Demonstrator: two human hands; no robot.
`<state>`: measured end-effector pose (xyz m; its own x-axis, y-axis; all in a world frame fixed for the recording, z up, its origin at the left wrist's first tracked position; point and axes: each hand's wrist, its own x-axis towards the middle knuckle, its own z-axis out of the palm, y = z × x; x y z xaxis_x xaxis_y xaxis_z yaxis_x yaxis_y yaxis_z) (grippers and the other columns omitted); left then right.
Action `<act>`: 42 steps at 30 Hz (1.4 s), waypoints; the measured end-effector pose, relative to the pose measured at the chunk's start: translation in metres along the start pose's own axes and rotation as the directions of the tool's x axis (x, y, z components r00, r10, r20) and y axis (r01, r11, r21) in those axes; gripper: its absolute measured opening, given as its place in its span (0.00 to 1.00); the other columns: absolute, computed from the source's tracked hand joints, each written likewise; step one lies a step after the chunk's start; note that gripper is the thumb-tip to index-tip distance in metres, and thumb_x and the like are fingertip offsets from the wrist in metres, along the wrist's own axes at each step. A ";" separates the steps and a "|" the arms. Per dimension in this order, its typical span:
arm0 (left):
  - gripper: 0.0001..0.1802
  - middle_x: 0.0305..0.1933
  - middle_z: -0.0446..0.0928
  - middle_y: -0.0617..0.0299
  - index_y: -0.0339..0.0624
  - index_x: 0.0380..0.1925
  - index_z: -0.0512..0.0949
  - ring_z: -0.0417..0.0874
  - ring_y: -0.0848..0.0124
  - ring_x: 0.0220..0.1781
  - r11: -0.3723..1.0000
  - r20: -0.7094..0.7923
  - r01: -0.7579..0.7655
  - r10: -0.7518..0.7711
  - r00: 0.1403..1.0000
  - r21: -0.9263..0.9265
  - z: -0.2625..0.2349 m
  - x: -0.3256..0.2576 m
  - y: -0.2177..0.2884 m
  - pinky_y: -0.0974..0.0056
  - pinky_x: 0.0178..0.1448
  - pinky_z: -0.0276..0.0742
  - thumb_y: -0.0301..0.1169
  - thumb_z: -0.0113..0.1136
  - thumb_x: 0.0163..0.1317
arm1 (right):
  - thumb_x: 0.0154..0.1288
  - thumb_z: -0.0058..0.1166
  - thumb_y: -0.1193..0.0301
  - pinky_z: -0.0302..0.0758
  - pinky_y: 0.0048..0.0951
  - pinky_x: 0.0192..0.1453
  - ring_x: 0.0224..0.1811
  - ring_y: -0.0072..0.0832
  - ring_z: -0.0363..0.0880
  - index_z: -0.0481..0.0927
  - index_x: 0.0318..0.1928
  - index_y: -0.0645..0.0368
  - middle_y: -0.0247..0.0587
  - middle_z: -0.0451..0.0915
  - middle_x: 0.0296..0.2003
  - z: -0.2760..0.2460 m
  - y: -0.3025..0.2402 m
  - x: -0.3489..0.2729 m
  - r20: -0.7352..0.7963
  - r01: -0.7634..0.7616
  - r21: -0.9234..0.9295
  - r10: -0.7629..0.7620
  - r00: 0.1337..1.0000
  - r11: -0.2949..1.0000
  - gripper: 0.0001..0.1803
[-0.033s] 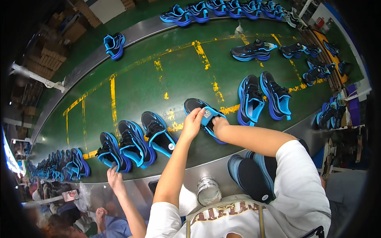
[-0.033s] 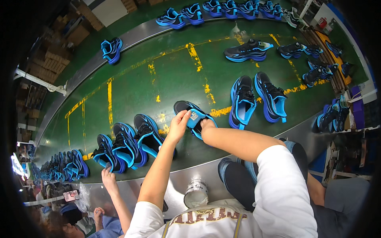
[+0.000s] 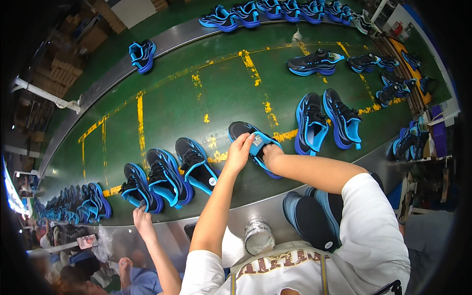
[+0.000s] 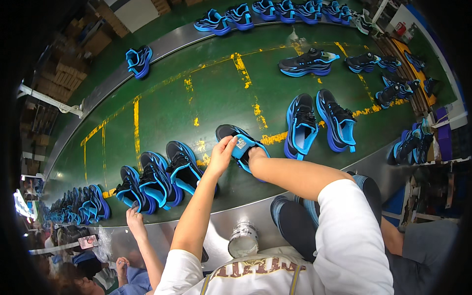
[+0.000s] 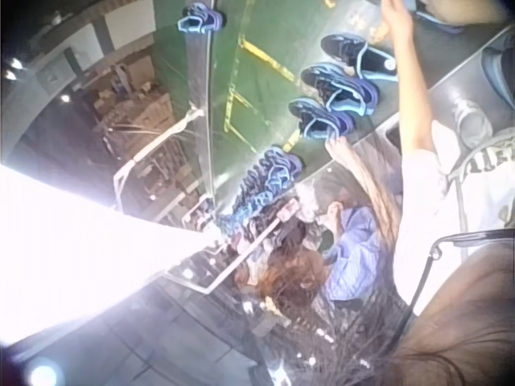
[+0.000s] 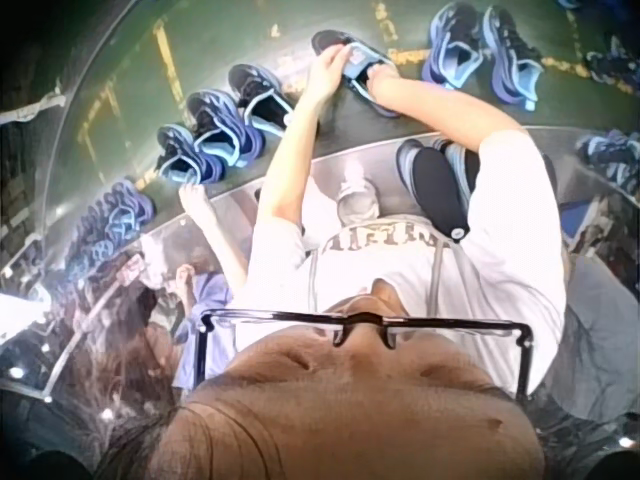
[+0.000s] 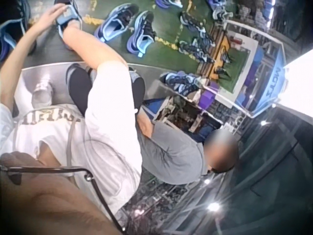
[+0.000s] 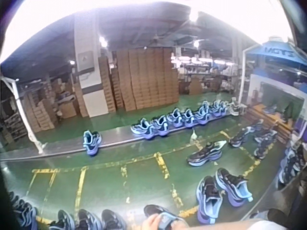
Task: The person inserts shoe insoles into sneakers along an assembly line by hand.
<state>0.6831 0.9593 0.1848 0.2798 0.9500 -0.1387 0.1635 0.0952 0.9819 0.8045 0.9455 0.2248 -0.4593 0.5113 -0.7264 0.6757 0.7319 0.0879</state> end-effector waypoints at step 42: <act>0.16 0.43 0.69 0.56 0.38 0.36 0.66 0.74 0.70 0.38 0.966 -0.113 -0.259 0.259 0.959 0.009 0.034 0.062 0.098 0.69 0.38 0.72 0.16 0.43 0.42 | 0.40 0.61 0.63 0.60 0.44 0.54 0.53 0.52 0.59 0.68 0.41 0.59 0.58 0.57 0.52 0.165 -0.129 -0.243 -0.396 -0.047 0.852 0.700 0.594 0.521 0.26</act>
<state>0.7491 1.0176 0.2680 0.2042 0.9695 0.1353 0.0936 -0.1570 0.9832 0.9242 0.6524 0.2774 -0.0279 0.9945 -0.1005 0.8650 -0.0264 -0.5010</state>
